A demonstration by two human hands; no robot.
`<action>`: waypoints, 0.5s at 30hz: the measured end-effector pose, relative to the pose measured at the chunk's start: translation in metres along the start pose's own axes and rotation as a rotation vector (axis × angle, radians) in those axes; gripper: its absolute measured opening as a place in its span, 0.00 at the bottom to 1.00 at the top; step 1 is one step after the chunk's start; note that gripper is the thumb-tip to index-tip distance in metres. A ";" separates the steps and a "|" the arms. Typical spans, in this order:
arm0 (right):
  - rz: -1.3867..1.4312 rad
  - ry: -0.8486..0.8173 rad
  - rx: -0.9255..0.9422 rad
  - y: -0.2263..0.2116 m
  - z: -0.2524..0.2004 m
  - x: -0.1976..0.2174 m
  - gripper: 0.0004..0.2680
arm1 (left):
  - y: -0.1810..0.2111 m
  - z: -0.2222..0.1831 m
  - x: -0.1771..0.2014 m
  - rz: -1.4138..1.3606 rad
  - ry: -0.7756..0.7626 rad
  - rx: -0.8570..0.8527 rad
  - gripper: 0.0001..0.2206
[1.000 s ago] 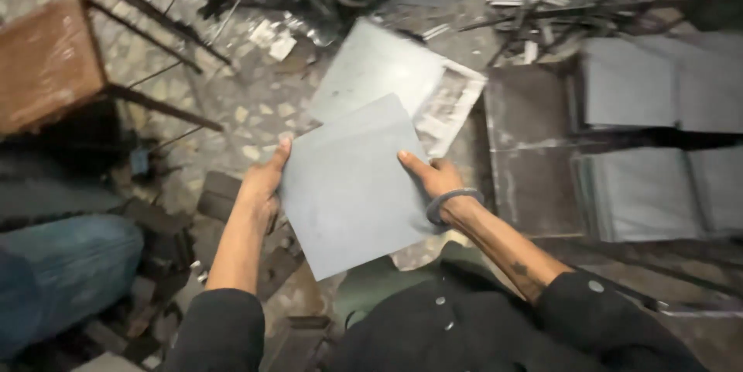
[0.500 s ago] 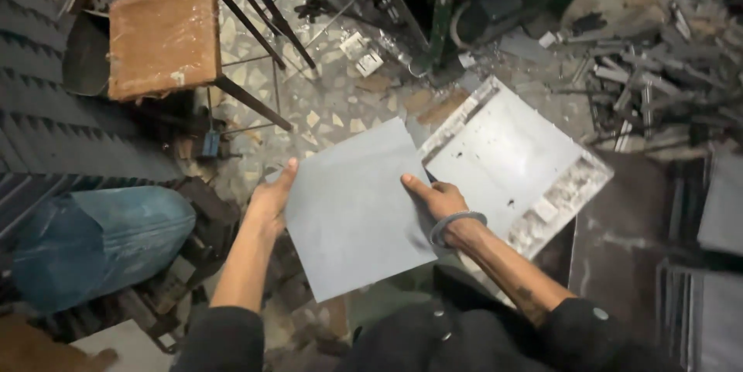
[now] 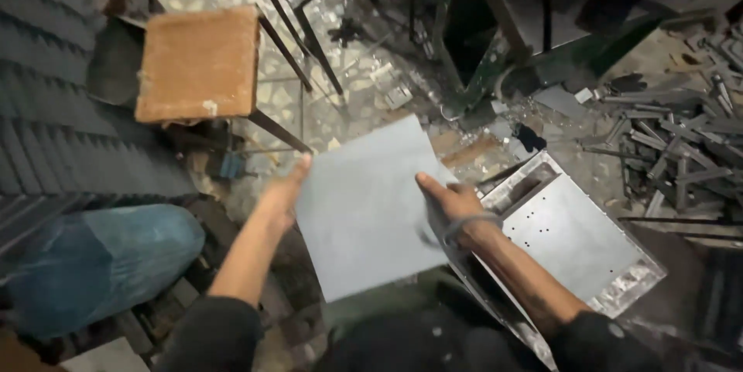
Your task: Picking up square metal plates from stacks and placing them onto a production surface or machine.
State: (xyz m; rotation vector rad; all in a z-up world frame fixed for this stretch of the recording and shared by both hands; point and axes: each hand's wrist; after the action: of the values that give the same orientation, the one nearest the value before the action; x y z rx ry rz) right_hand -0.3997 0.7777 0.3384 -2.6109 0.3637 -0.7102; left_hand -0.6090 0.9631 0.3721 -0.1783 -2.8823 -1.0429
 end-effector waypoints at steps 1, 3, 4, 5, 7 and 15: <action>0.021 -0.013 0.011 -0.013 0.006 -0.006 0.38 | 0.013 0.012 -0.004 0.074 0.006 -0.020 0.45; 0.051 -0.019 0.025 -0.055 0.007 -0.018 0.38 | 0.039 0.051 -0.006 0.152 0.003 -0.050 0.47; 0.080 -0.006 0.019 -0.082 0.001 -0.024 0.38 | 0.051 0.077 -0.005 0.223 0.011 -0.049 0.47; 0.096 0.002 -0.003 -0.101 -0.009 -0.032 0.37 | 0.052 0.100 0.001 0.294 0.023 -0.029 0.47; 0.103 0.005 -0.020 -0.117 0.032 -0.058 0.37 | 0.076 0.139 0.013 0.207 -0.009 -0.026 0.45; 0.091 0.019 -0.041 -0.247 0.087 -0.124 0.31 | 0.225 0.184 0.032 0.065 -0.057 -0.057 0.45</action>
State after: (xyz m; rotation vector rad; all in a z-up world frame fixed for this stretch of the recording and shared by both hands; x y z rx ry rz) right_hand -0.4228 1.0662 0.3286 -2.6082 0.5044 -0.7042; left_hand -0.6154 1.2555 0.3771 -0.3083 -2.8764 -1.1275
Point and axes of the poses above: each hand's wrist, its own z-axis towards the middle knuckle, its own x-axis out of the back of the hand, y = z × x, and after that the axes turned 15 degrees about -z, right-handed
